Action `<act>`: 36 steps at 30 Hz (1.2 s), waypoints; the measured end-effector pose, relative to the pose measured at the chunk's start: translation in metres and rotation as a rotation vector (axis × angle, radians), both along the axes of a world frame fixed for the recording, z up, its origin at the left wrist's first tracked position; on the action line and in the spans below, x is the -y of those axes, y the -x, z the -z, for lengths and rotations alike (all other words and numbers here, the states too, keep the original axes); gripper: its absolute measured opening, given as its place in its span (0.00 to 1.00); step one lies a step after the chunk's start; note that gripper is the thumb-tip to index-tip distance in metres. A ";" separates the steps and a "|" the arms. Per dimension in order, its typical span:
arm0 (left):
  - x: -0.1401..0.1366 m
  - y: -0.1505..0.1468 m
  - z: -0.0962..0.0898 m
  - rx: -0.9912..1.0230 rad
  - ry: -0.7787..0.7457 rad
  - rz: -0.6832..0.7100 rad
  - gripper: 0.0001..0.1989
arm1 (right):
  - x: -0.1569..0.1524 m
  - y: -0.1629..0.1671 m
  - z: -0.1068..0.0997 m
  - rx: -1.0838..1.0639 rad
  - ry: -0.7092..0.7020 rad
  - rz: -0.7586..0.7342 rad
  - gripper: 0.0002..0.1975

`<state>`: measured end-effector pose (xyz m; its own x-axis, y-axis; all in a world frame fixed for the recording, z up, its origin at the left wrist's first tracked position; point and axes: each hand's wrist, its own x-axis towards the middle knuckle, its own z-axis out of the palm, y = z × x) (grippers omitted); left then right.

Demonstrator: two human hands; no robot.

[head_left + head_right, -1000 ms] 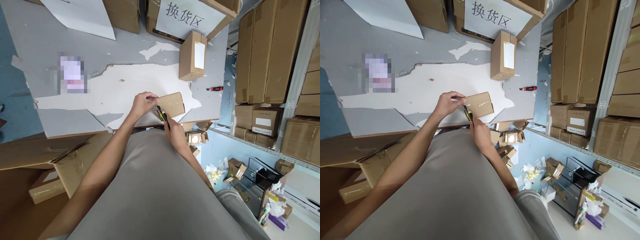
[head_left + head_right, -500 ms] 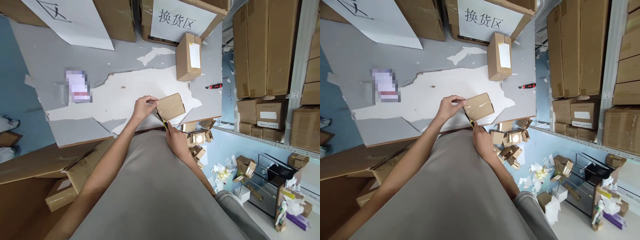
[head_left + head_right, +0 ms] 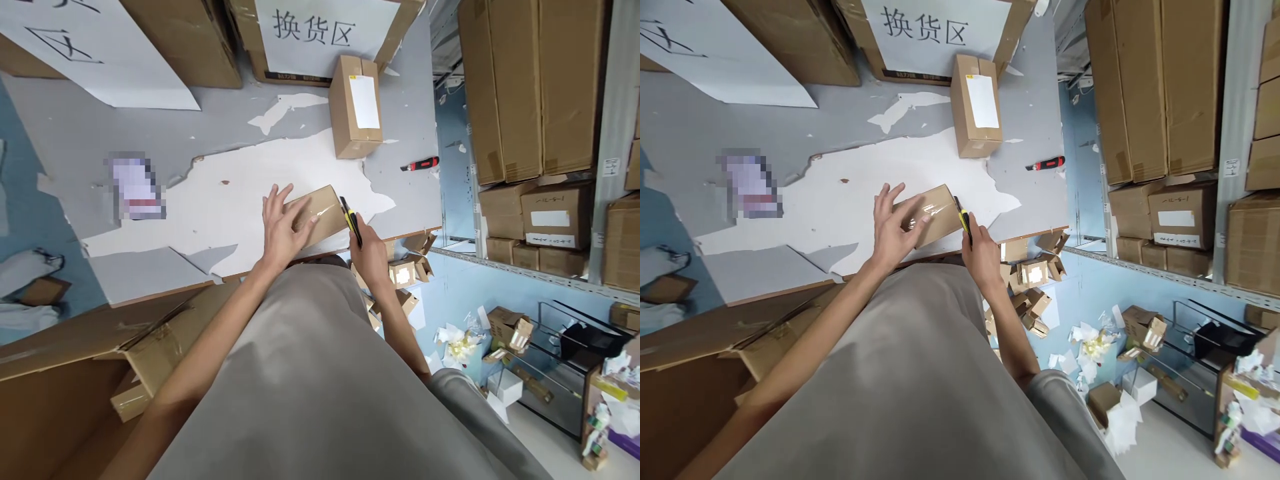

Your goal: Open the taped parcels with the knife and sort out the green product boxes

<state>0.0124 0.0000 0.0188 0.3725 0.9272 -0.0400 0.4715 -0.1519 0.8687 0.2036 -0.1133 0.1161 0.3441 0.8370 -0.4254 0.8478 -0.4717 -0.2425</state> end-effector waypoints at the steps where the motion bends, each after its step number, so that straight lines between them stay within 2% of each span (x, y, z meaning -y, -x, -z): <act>1: 0.003 -0.005 -0.003 -0.016 -0.030 0.044 0.26 | -0.001 -0.002 0.003 -0.011 0.001 -0.019 0.33; 4: 0.011 -0.018 -0.001 -0.076 -0.092 0.135 0.23 | -0.002 -0.008 0.013 -0.042 -0.028 -0.058 0.33; 9: 0.018 -0.022 0.014 -0.201 -0.161 0.146 0.22 | -0.004 -0.016 0.022 -0.038 -0.020 -0.100 0.32; 15: 0.020 -0.021 0.019 -0.220 -0.206 0.113 0.21 | -0.017 -0.006 0.009 0.050 0.177 -0.168 0.34; 21: 0.020 -0.022 0.022 -0.229 -0.193 0.104 0.22 | -0.032 0.005 -0.008 0.071 0.275 -0.203 0.39; 27: 0.022 -0.023 0.022 -0.265 -0.206 0.088 0.21 | -0.017 -0.005 -0.025 0.008 0.365 -0.230 0.40; 32: 0.025 -0.025 0.019 -0.303 -0.226 0.083 0.22 | -0.002 -0.018 -0.029 -0.032 0.382 -0.276 0.40; 36: 0.026 -0.026 0.019 -0.327 -0.242 0.084 0.23 | -0.005 -0.026 -0.035 -0.042 0.307 -0.289 0.38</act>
